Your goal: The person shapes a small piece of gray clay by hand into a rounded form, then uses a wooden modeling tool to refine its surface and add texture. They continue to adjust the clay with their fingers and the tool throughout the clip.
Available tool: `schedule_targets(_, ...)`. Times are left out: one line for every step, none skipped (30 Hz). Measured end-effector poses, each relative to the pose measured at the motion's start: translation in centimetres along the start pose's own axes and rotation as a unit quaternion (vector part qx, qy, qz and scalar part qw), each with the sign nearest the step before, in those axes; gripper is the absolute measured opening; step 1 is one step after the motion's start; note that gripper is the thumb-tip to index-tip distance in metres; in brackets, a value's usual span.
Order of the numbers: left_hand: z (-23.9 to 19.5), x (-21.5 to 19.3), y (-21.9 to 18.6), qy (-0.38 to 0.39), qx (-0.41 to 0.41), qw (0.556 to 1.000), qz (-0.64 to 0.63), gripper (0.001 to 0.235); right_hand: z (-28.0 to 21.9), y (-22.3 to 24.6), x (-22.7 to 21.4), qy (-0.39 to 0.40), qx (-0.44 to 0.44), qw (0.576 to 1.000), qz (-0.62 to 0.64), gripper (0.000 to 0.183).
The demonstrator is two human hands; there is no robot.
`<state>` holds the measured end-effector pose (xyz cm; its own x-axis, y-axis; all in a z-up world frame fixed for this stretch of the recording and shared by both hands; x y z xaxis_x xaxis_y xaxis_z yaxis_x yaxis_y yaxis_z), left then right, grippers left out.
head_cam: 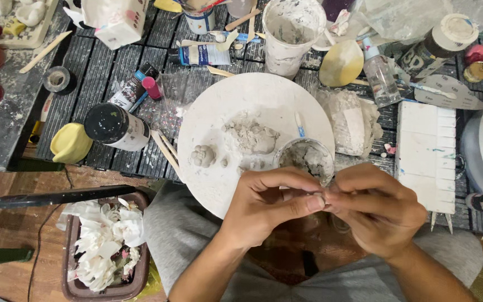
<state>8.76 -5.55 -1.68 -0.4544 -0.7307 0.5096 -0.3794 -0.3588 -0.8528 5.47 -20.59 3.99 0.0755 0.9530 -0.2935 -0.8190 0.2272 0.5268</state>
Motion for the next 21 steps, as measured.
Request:
schedule_targets(0.1,0.0,0.0,0.003,-0.006,1.0,-0.016,0.015,0.1,0.0,0.0,-0.001,-0.001,1.0,0.004,0.022)
schedule_targets(0.3,0.1,0.1,0.006,-0.012,0.999,-0.032,0.015,0.1,-0.1,0.1,-0.003,-0.002,1.0,0.007,0.022)
schedule_targets(0.4,0.1,0.1,0.009,-0.018,0.999,-0.048,0.015,0.2,-0.2,0.1,-0.004,-0.004,1.0,0.011,0.022)
schedule_targets(0.4,0.0,0.3,0.006,-0.025,0.999,-0.036,0.015,0.2,-0.2,0.1,-0.001,-0.001,1.0,0.005,0.022)
schedule_targets(0.4,-0.1,0.4,0.002,-0.032,0.999,-0.025,0.016,0.2,-0.2,0.1,0.001,0.001,1.0,-0.001,0.021)
schedule_targets(0.4,-0.2,0.5,-0.001,-0.039,0.999,-0.013,0.016,0.3,-0.3,0.1,0.004,0.003,1.0,-0.006,0.021)
schedule_targets(0.4,-0.3,0.7,0.0,-0.048,0.999,-0.013,0.016,0.4,-0.2,0.1,0.01,-0.002,1.0,-0.01,0.021)
schedule_targets(0.4,-0.4,0.8,0.0,-0.057,0.998,-0.012,0.016,0.6,0.0,0.1,0.015,-0.007,1.0,-0.013,0.021)
schedule_targets(0.4,-0.5,1.0,0.0,-0.066,0.998,-0.012,0.015,0.7,0.1,0.2,0.021,-0.011,1.0,-0.016,0.021)
schedule_targets(0.5,-0.5,1.1,0.003,-0.071,0.997,-0.011,0.016,0.8,0.2,0.3,0.026,-0.014,0.999,-0.026,0.021)
schedule_targets(0.5,-0.5,1.1,0.007,-0.076,0.997,-0.011,0.016,0.9,0.3,0.5,0.031,-0.016,0.999,-0.035,0.021)
schedule_targets(0.5,-0.5,1.2,0.01,-0.081,0.997,-0.01,0.017,1.0,0.4,0.6,0.036,-0.018,0.998,-0.045,0.021)
schedule_targets(0.6,-0.7,1.5,0.002,-0.103,0.995,0.007,0.018,1.1,0.4,0.7,0.041,-0.018,0.998,-0.051,0.021)
schedule_targets(0.6,-0.9,1.9,-0.006,-0.124,0.992,0.024,0.02,1.2,0.4,0.8,0.045,-0.018,0.997,-0.057,0.021)
schedule_targets(0.5,-1.1,2.2,-0.014,-0.146,0.988,0.041,0.022,1.2,0.4,0.9,0.05,-0.018,0.997,-0.062,0.021)
schedule_targets(0.6,-0.9,1.7,-0.001,-0.133,0.99,0.051,0.024,1.2,0.3,1.0,0.052,-0.014,0.997,-0.058,0.021)
schedule_targets(0.5,-0.7,1.3,0.011,-0.119,0.991,0.062,0.025,1.2,0.2,1.1,0.055,-0.011,0.997,-0.054,0.021)
schedule_targets(0.5,-0.5,0.9,0.024,-0.107,0.991,0.072,0.027,1.1,0.1,1.1,0.057,-0.007,0.997,-0.05,0.021)
schedule_targets(0.3,-0.5,1.0,0.023,-0.119,0.991,0.057,0.027,0.8,-0.1,1.1,0.056,-0.002,0.998,-0.034,0.02)
schedule_targets(0.1,-0.5,1.0,0.022,-0.13,0.99,0.042,0.027,0.6,-0.3,1.2,0.055,0.002,0.998,-0.017,0.019)
schedule_targets(-0.1,-0.6,1.0,0.02,-0.14,0.989,0.028,0.028,0.3,-0.5,1.3,0.054,0.007,0.999,-0.001,0.018)
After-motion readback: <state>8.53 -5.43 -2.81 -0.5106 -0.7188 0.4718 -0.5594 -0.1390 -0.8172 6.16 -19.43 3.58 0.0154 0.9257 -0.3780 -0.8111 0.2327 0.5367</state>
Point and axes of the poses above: each hand's wrist, its own z-axis towards the middle knuckle, its own x-axis out of the palm, y = z × x, the point moved 10 cm from there along z, towards the middle knuckle, and after that the axes turned 13 degrees about -x, right-handed, at the moved point
